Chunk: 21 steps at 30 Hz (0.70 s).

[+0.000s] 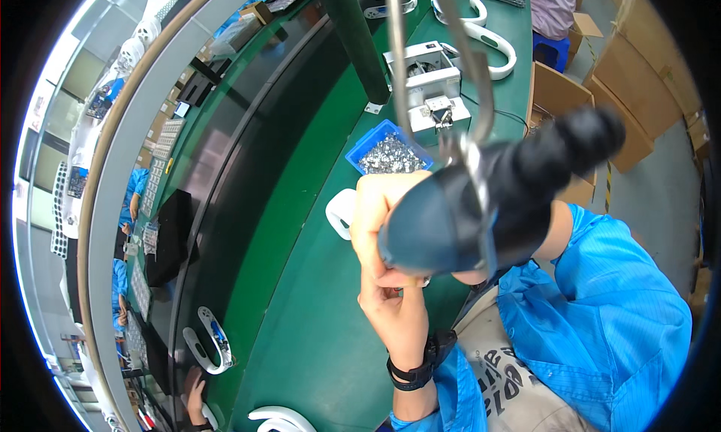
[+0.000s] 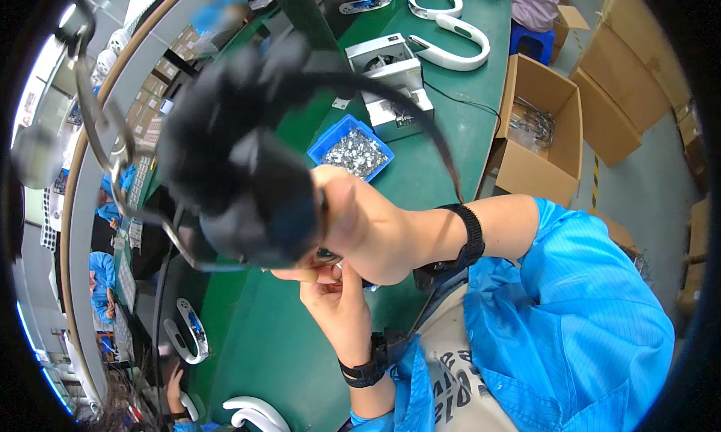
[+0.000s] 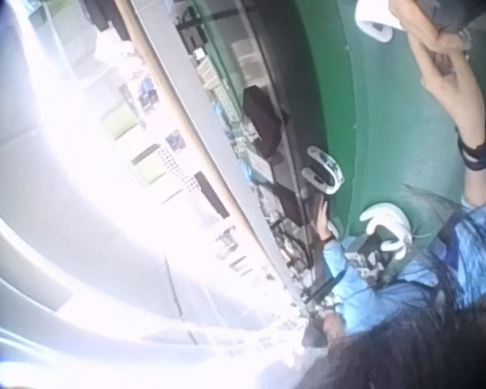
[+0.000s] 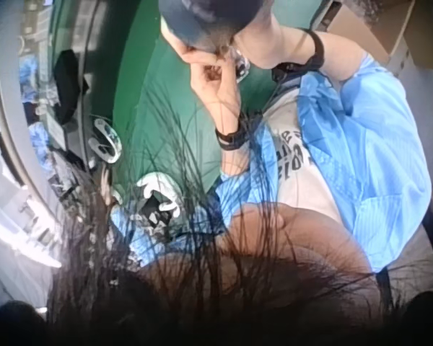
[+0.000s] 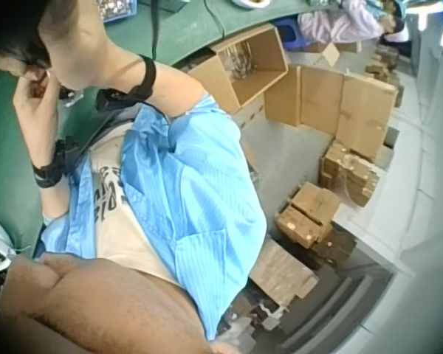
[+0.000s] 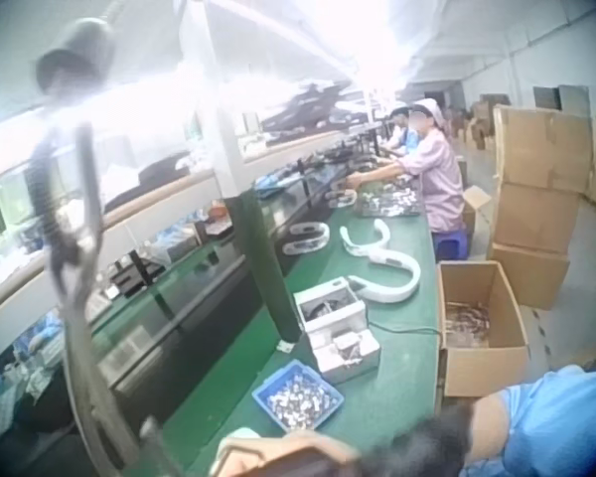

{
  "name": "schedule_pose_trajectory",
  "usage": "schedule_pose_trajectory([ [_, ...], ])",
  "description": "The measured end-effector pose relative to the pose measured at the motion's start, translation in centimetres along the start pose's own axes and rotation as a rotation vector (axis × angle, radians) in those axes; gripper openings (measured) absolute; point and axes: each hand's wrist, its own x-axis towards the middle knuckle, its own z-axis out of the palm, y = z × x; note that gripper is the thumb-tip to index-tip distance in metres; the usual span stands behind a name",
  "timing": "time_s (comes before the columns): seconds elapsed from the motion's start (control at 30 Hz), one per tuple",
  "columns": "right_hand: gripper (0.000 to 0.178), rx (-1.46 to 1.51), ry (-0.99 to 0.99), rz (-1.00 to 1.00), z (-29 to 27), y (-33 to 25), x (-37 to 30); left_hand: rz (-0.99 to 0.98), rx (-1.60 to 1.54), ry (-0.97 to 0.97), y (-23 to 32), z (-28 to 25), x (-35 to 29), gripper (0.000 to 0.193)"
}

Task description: Assembling components of a curved white electronic device shell using screws and an electric screwdriver.

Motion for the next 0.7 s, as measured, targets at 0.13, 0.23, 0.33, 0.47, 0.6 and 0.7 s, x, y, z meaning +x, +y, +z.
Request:
schedule_pose_trajectory([
  [0.13, 0.097, 0.192, 0.101, 0.065, 0.6, -1.6, 0.5, 0.025, -0.069, -0.024, -0.7, -0.6, 0.5, 0.020],
  [0.23, 0.098, 0.573, 0.248, -0.121, -1.4, -1.2, 0.7, -0.042, -0.055, 0.052, 1.8, 0.4, 0.0, 0.039],
  [0.33, 0.090, 0.330, 0.473, -0.115, -5.1, -1.3, -0.6, -0.048, -0.082, 0.003, 1.9, -1.2, -0.4, 0.052],
  [0.47, 0.072, 0.085, 0.464, -0.054, -7.8, 1.4, -3.6, 0.000, -0.458, -0.026, 0.5, -1.3, -0.2, 0.059],
  [0.6, 0.049, -0.377, 0.581, -0.106, -7.3, 3.8, -5.8, -0.066, -0.578, 0.025, 0.4, -1.5, 0.4, 0.077],
  [0.7, 0.039, -0.673, 0.756, -0.183, -5.8, 4.7, -8.8, -0.075, -0.584, -0.003, 0.2, -2.3, 1.1, 0.081],
])
